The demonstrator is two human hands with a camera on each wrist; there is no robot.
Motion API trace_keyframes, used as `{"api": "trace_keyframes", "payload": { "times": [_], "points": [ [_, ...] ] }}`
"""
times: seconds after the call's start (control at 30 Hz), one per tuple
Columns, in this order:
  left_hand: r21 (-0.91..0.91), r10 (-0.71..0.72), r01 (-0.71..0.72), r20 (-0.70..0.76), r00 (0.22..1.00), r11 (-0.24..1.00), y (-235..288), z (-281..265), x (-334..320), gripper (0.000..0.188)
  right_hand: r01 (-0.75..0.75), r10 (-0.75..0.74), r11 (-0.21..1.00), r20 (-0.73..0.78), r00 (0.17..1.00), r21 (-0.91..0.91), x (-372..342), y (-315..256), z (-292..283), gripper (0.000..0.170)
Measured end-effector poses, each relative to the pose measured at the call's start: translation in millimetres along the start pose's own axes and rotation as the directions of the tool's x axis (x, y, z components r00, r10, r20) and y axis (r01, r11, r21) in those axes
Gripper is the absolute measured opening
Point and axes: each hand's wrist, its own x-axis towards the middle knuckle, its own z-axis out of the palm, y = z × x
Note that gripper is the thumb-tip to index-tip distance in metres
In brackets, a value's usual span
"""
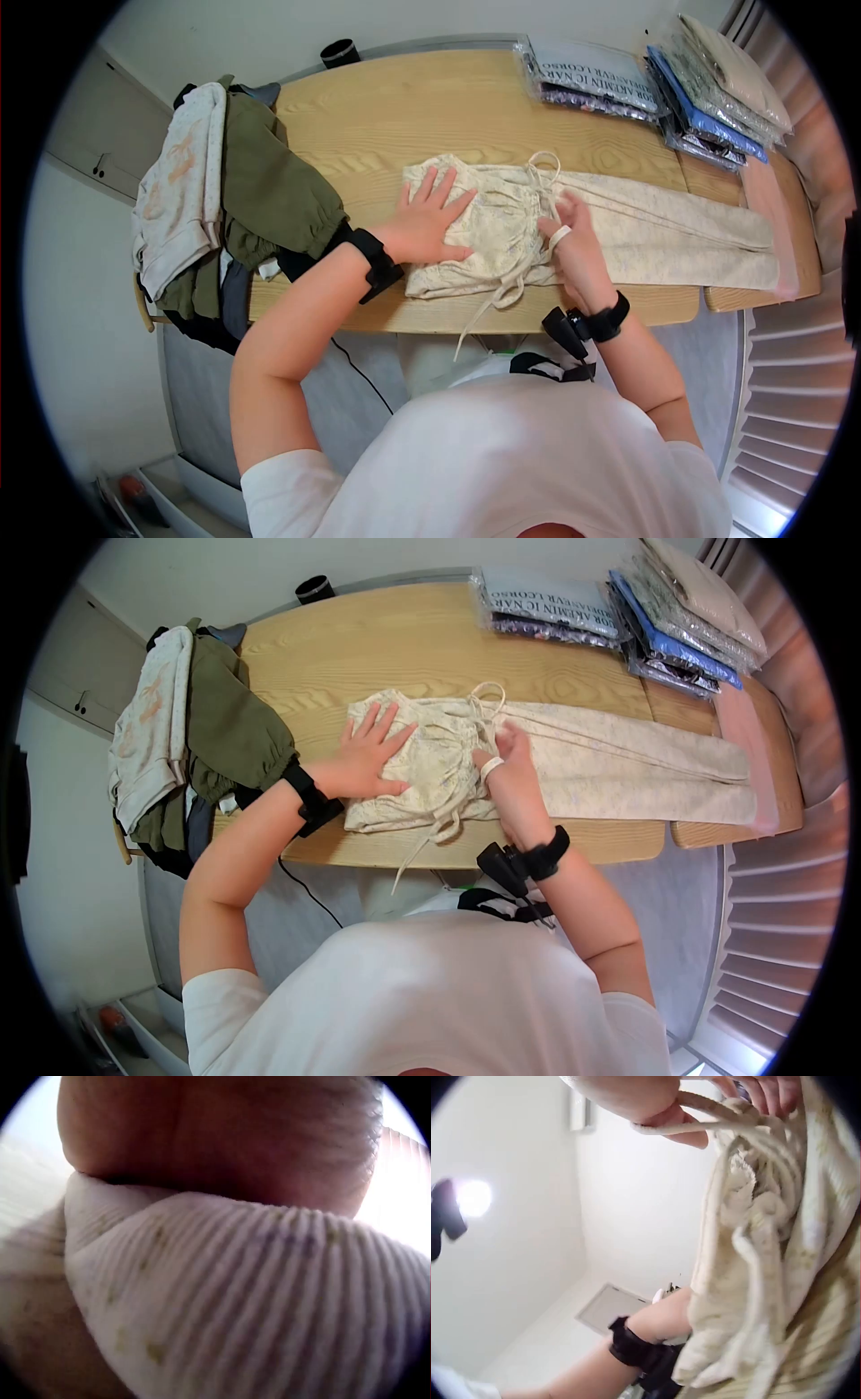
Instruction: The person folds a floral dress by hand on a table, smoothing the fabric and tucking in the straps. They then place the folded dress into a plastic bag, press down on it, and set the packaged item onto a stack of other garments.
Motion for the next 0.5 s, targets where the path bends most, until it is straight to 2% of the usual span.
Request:
{"api": "trace_keyframes", "payload": {
  "times": [0.03, 0.07, 0.1, 0.13, 0.17, 0.2, 0.23, 0.27, 0.33, 0.37, 0.43, 0.5],
  "points": [
    [0.015, -0.008, 0.009, -0.011, 1.000, 1.000, -1.1, 3.6, 0.5, 0.091, -0.015, 0.015, 1.000, -0.004, 1.000, -0.012, -7.9, -4.3, -4.6, 0.040],
    [-0.006, -0.009, 0.009, 0.003, 1.000, 1.000, -0.8, 6.2, 0.6, 0.091, 0.339, -0.342, 0.882, 0.052, 0.938, -0.327, -17.2, -9.4, -10.4, 0.043],
    [0.012, -0.017, 0.017, -0.002, 1.000, 1.000, -0.7, 6.3, 0.8, 0.091, 0.616, -0.614, 0.554, 0.225, 0.757, -0.561, -24.3, -10.4, -16.3, 0.046],
    [0.035, -0.024, 0.024, -0.010, 1.000, 0.999, -0.4, 5.6, 0.6, 0.091, 0.739, -0.617, 0.457, 0.423, 0.664, -0.494, -27.7, -8.4, -23.1, 0.045],
    [0.023, -0.025, 0.025, -0.004, 1.000, 0.999, -0.2, 6.3, 0.0, 0.091, 0.734, -0.606, 0.461, 0.427, 0.671, -0.499, -34.1, -9.7, -24.0, 0.045],
    [0.025, -0.027, 0.027, -0.001, 1.000, 0.999, 0.0, 5.5, 0.0, 0.091, 0.821, -0.459, 0.340, 0.682, 0.570, -0.458, -41.6, -13.8, -22.6, 0.039],
    [0.030, -0.029, 0.029, -0.001, 1.000, 0.999, 0.4, 4.2, 0.2, 0.091, 0.899, -0.258, 0.234, 0.868, 0.426, -0.371, -46.5, -15.7, -20.3, 0.033],
    [0.040, -0.035, 0.035, 0.003, 0.999, 0.999, 0.7, 3.7, 0.4, 0.091, 0.898, -0.254, 0.234, 0.868, 0.427, -0.373, -48.4, -11.5, -16.9, 0.033],
    [0.039, -0.037, 0.037, 0.003, 0.999, 0.999, 2.7, 3.0, -0.7, 0.091, 0.966, -0.289, 0.105, 0.923, 0.255, -0.234, -50.0, 1.0, -10.2, 0.024],
    [0.042, -0.040, 0.040, 0.000, 0.999, 0.998, 3.1, 1.6, -0.6, 0.091, 0.967, -0.291, 0.099, 0.922, 0.255, -0.236, -50.1, 2.2, -9.4, 0.024],
    [0.054, -0.037, 0.037, -0.002, 0.999, 0.998, 3.5, -1.2, -1.4, 0.091, 0.966, -0.179, -0.011, 0.951, 0.253, -0.259, -48.9, 1.5, -9.2, 0.020],
    [0.058, -0.034, 0.034, 0.002, 0.999, 0.998, 3.8, -1.1, -1.4, 0.091, 0.964, -0.181, -0.010, 0.948, 0.261, -0.267, -46.7, -2.4, -13.5, 0.014]
  ]
}}
